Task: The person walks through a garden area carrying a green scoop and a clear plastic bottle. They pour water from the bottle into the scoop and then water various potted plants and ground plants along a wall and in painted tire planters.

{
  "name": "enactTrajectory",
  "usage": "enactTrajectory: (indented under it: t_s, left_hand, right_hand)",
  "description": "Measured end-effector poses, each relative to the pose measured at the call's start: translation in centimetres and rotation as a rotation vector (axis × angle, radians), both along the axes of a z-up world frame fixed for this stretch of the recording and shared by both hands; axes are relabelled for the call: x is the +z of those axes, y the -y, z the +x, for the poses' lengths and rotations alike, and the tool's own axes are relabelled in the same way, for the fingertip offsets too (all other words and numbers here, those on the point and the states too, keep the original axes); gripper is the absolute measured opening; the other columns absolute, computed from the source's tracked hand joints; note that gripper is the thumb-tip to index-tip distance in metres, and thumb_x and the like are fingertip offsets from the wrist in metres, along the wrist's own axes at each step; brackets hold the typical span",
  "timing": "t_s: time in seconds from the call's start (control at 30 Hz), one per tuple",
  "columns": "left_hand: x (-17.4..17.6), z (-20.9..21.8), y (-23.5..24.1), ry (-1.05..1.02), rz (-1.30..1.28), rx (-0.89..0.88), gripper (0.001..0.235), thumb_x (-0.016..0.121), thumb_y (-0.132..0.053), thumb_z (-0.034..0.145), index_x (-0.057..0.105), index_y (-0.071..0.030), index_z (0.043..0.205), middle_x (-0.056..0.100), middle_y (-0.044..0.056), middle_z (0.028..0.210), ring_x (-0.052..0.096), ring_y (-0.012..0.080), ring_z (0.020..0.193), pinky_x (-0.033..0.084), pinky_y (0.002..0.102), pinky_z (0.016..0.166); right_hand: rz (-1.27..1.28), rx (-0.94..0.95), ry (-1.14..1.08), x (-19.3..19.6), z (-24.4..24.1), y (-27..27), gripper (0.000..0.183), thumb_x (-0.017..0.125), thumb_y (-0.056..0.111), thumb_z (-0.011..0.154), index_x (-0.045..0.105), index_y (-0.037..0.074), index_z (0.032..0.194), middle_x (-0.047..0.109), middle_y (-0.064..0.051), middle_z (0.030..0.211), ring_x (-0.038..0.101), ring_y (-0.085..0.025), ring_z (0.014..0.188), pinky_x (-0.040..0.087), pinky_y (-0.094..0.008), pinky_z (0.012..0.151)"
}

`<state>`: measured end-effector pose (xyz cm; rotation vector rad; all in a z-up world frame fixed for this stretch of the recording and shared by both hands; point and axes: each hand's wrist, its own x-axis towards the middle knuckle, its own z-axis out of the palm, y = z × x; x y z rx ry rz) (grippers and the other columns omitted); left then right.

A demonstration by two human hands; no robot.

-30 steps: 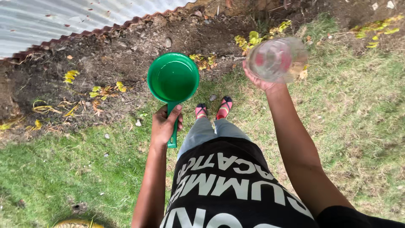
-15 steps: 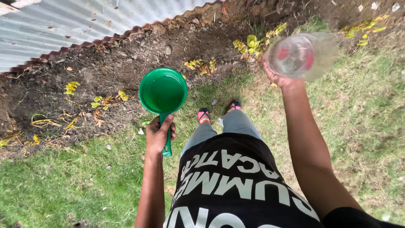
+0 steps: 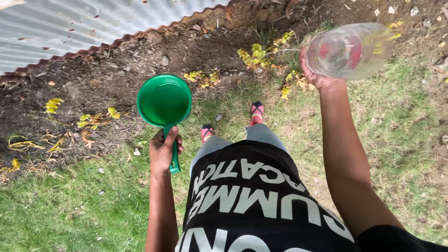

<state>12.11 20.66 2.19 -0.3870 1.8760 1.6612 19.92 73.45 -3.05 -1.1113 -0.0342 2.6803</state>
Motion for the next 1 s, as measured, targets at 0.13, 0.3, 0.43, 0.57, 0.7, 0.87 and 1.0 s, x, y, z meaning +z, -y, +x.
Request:
enactTrajectory:
  t_s: [0.13, 0.3, 0.43, 0.57, 0.7, 0.87, 1.0]
  left_hand:
    - [1.0, 1.1, -5.1, 0.008, 0.004, 0.006, 0.028, 0.068, -0.029, 0.099, 0.066, -0.002, 0.09, 0.066, 0.004, 0.07, 0.061, 0.0114, 0.053, 0.048, 0.026, 0.046]
    - [1.7, 2.9, -10.4, 0.036, -0.012, -0.044, 0.028, 0.066, -0.029, 0.1, 0.066, -0.001, 0.092, 0.066, 0.004, 0.07, 0.06, 0.0111, 0.053, 0.048, 0.025, 0.046]
    - [1.9, 4.5, -13.9, 0.065, -0.012, -0.054, 0.028, 0.066, -0.029, 0.1, 0.066, -0.001, 0.094, 0.065, 0.004, 0.07, 0.06, 0.0107, 0.054, 0.048, 0.025, 0.047]
    - [2.1, 6.0, -16.9, 0.092, -0.032, -0.079, 0.027, 0.066, -0.028, 0.1, 0.066, -0.001, 0.095, 0.066, 0.004, 0.07, 0.06, 0.0109, 0.053, 0.048, 0.025, 0.047]
    - [1.9, 7.0, -19.7, 0.105, 0.001, -0.071, 0.024, 0.066, -0.026, 0.098, 0.067, -0.003, 0.096, 0.065, 0.004, 0.069, 0.06, 0.011, 0.053, 0.047, 0.025, 0.046]
    - [1.5, 8.0, -22.2, 0.112, 0.02, -0.082, 0.023, 0.068, -0.026, 0.097, 0.068, -0.002, 0.098, 0.065, 0.004, 0.069, 0.059, 0.011, 0.052, 0.047, 0.025, 0.046]
    - [1.5, 8.1, -23.3, 0.112, 0.033, -0.092, 0.025, 0.068, -0.026, 0.098, 0.066, -0.001, 0.096, 0.065, 0.005, 0.07, 0.06, 0.0114, 0.053, 0.048, 0.025, 0.047]
  right_hand:
    - [-0.053, 0.041, -0.048, -1.2, 2.3, -5.3, 0.06, 0.054, 0.056, 0.101, 0.066, 0.0, 0.118, 0.07, -0.025, 0.11, 0.073, -0.041, 0.099, 0.066, -0.054, 0.085]
    - [-0.041, 0.007, 0.009, -2.1, 4.8, -8.9, 0.058, 0.053, 0.054, 0.105, 0.068, -0.001, 0.117, 0.072, -0.024, 0.105, 0.074, -0.041, 0.094, 0.068, -0.053, 0.084]
    - [-0.07, -0.056, 0.093, -1.9, 6.4, -10.7, 0.058, 0.052, 0.053, 0.102, 0.068, -0.001, 0.114, 0.073, -0.023, 0.102, 0.076, -0.04, 0.091, 0.068, -0.052, 0.082]
    - [-0.107, -0.08, 0.098, -1.5, 7.1, -12.2, 0.054, 0.054, 0.053, 0.103, 0.068, 0.001, 0.11, 0.074, -0.02, 0.099, 0.076, -0.038, 0.088, 0.069, -0.053, 0.082]
    - [-0.106, -0.042, 0.082, -1.0, 7.6, -13.7, 0.054, 0.053, 0.053, 0.101, 0.068, 0.002, 0.111, 0.074, -0.02, 0.101, 0.076, -0.038, 0.088, 0.068, -0.052, 0.08]
    - [-0.083, -0.058, 0.198, -1.4, 8.2, -15.1, 0.056, 0.054, 0.054, 0.099, 0.067, 0.002, 0.113, 0.073, -0.02, 0.101, 0.076, -0.037, 0.087, 0.07, -0.051, 0.076]
    - [-0.083, -0.058, 0.2, -1.9, 8.5, -15.9, 0.054, 0.054, 0.052, 0.102, 0.067, 0.002, 0.117, 0.073, -0.02, 0.105, 0.076, -0.039, 0.091, 0.07, -0.052, 0.08]
